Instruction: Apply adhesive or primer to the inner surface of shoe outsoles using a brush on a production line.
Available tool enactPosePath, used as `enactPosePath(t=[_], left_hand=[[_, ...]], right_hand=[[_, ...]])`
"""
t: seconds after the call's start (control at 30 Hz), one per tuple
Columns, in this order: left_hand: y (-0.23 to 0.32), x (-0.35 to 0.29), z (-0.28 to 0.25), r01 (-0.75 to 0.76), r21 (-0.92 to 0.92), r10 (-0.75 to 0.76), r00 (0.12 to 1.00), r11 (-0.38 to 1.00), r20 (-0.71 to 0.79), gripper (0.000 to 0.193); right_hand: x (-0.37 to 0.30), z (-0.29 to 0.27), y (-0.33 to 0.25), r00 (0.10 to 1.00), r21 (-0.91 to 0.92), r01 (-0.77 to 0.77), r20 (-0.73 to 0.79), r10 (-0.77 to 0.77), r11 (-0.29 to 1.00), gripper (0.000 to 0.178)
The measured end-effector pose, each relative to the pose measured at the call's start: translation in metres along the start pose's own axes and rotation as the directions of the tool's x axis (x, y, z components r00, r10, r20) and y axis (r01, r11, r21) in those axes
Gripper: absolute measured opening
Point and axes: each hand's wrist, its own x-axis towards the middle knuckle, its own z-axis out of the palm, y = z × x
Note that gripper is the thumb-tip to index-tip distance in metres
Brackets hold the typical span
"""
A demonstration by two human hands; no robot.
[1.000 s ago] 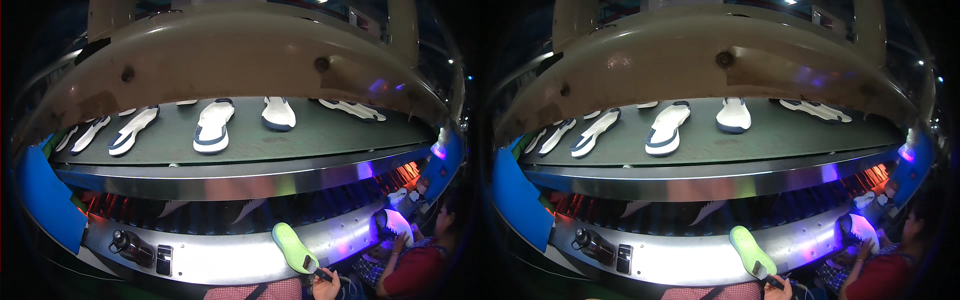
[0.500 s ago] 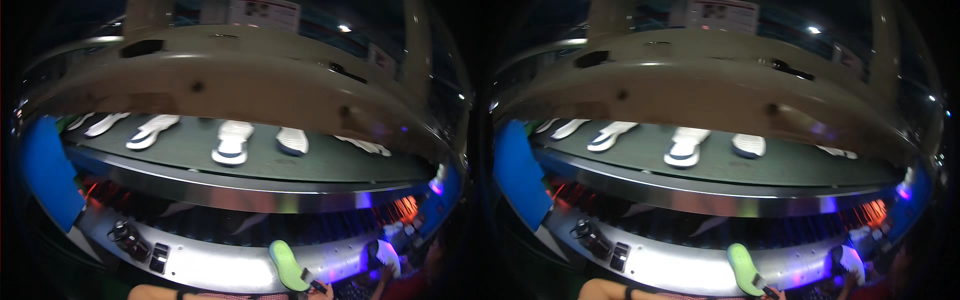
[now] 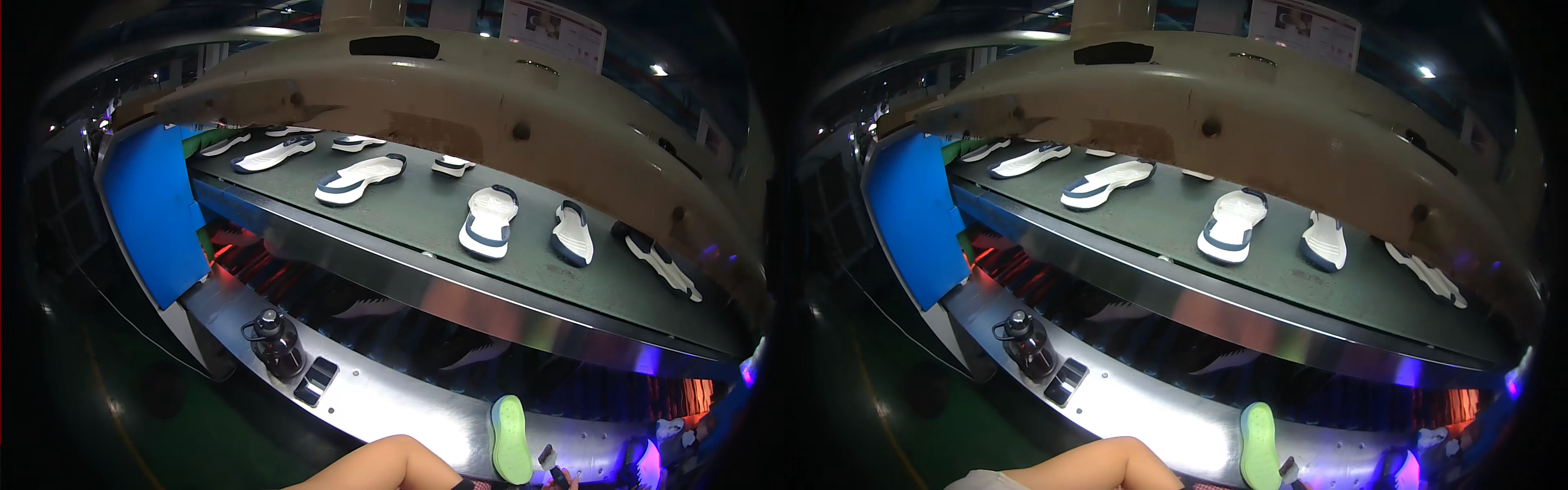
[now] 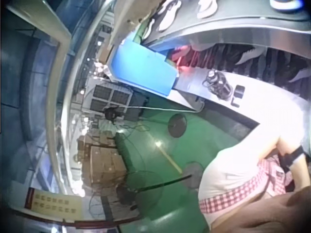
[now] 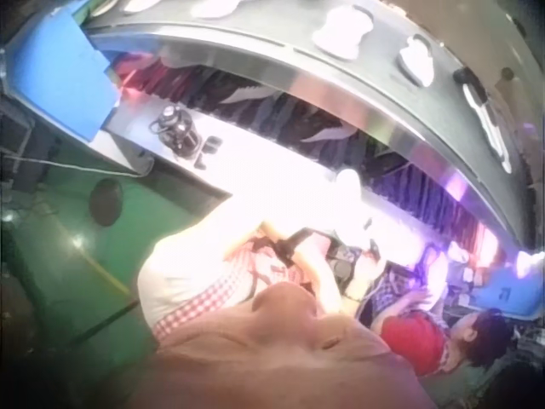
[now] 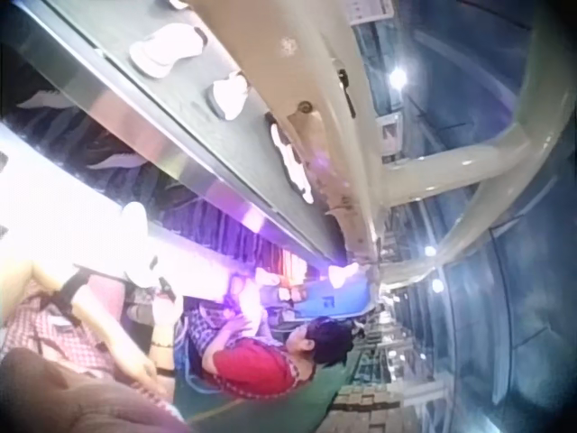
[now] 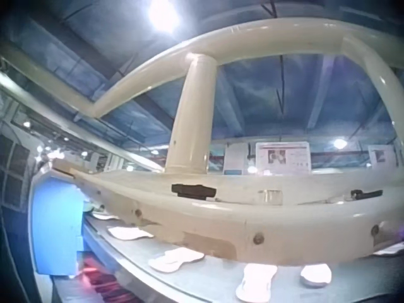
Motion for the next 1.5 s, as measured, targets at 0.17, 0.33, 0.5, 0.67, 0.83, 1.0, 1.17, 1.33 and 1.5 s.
enactPosePath(t=[0.17, 0.33, 0.5, 0.67, 0.83, 1.0, 1.17, 1.33, 1.5], left_hand=[[-0.003, -0.008, -0.003, -0.017, 0.037, 0.017, 1.0, 0.999, 0.012, 0.026], [0.0, -0.011, -0.008, -0.039, 0.115, 0.038, 0.999, 0.993, 0.006, 0.025], [0.002, -0.007, -0.007, -0.075, 0.172, 0.074, 0.997, 0.982, 0.009, 0.025], [0.005, -0.001, -0.004, -0.094, 0.214, 0.091, 0.996, 0.972, 0.023, 0.024], [0.046, 0.042, -0.084, -0.118, 0.147, 0.129, 0.989, 0.982, -0.072, 0.025], [-0.043, 0.071, -0.177, 0.19, 0.696, 0.028, 0.957, 0.692, -0.289, 0.048], [-0.109, 0.098, -0.2, 0.533, 0.667, -0.386, 0.843, 0.52, -0.373, 0.079], [-0.127, 0.122, -0.196, 0.284, 0.927, -0.396, 0.902, 0.245, -0.172, 0.08], [-0.153, 0.124, -0.205, 0.369, 0.914, -0.364, 0.885, 0.166, -0.291, 0.058]], right_hand=[[0.002, -0.002, 0.01, 0.997, -0.031, 0.056, -0.043, -0.057, 0.998, 0.058], [0.02, -0.025, 0.027, 0.993, 0.165, -0.092, -0.055, 0.102, 0.982, 0.052], [0.047, -0.003, 0.045, 0.995, 0.028, -0.06, -0.081, 0.063, 0.998, 0.047], [0.071, 0.039, 0.072, 0.992, -0.097, -0.031, -0.125, 0.018, 0.995, 0.043], [0.081, 0.05, 0.07, 0.97, -0.225, 0.051, -0.22, -0.102, 0.973, 0.041], [0.048, 0.041, 0.055, 0.875, -0.183, 0.215, -0.4, -0.272, 0.959, 0.042], [0.023, 0.016, 0.055, 0.978, 0.12, 0.135, -0.175, -0.113, 0.984, 0.049], [0.012, 0.016, 0.061, 0.966, 0.128, 0.194, -0.2, -0.166, 0.973, 0.041], [0.01, 0.021, 0.07, 0.804, -0.124, 0.247, -0.527, -0.275, 0.961, 0.042]])
